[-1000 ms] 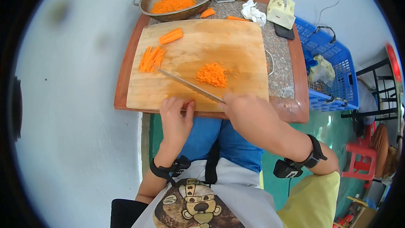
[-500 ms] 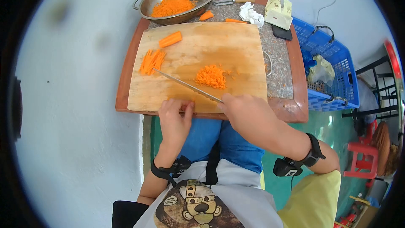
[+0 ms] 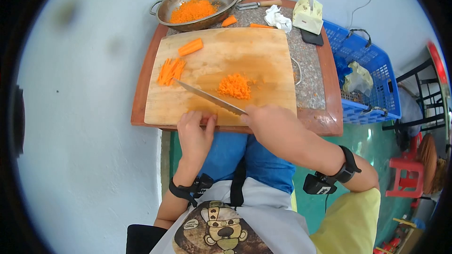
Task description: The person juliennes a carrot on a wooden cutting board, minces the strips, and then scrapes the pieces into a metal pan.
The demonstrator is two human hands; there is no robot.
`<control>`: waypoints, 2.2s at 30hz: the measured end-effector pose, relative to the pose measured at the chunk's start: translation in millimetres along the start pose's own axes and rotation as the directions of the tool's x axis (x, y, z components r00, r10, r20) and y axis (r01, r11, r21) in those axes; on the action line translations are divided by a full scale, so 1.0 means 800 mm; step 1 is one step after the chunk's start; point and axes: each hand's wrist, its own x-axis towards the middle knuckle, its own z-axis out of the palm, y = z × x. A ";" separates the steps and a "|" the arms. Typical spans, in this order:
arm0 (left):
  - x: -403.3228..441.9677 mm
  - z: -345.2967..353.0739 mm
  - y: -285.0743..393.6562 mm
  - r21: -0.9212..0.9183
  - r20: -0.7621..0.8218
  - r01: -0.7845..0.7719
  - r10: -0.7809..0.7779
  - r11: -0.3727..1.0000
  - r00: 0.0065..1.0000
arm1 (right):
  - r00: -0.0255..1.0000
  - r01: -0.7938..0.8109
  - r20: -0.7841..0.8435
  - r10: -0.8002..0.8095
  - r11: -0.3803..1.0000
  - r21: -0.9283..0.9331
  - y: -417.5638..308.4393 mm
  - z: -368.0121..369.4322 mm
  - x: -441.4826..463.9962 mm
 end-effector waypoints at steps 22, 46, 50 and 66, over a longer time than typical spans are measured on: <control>-0.004 0.002 -0.005 -0.097 0.029 0.043 -0.040 0.994 0.999 | 0.999 -0.025 -0.032 0.024 0.999 -0.021 -0.006 0.002 -0.007; -0.004 0.006 0.001 -0.048 -0.021 0.009 -0.010 0.999 1.000 | 1.000 -0.012 0.016 0.013 0.999 -0.053 -0.009 0.013 -0.013; -0.003 0.006 0.000 -0.047 -0.032 -0.008 0.007 0.999 0.999 | 0.996 0.068 -0.051 -0.071 0.995 -0.069 -0.004 0.025 -0.011; 0.009 -0.020 -0.033 -0.148 -0.065 0.217 -0.228 0.965 0.971 | 0.999 0.032 -0.012 -0.032 0.999 0.014 -0.006 0.013 -0.011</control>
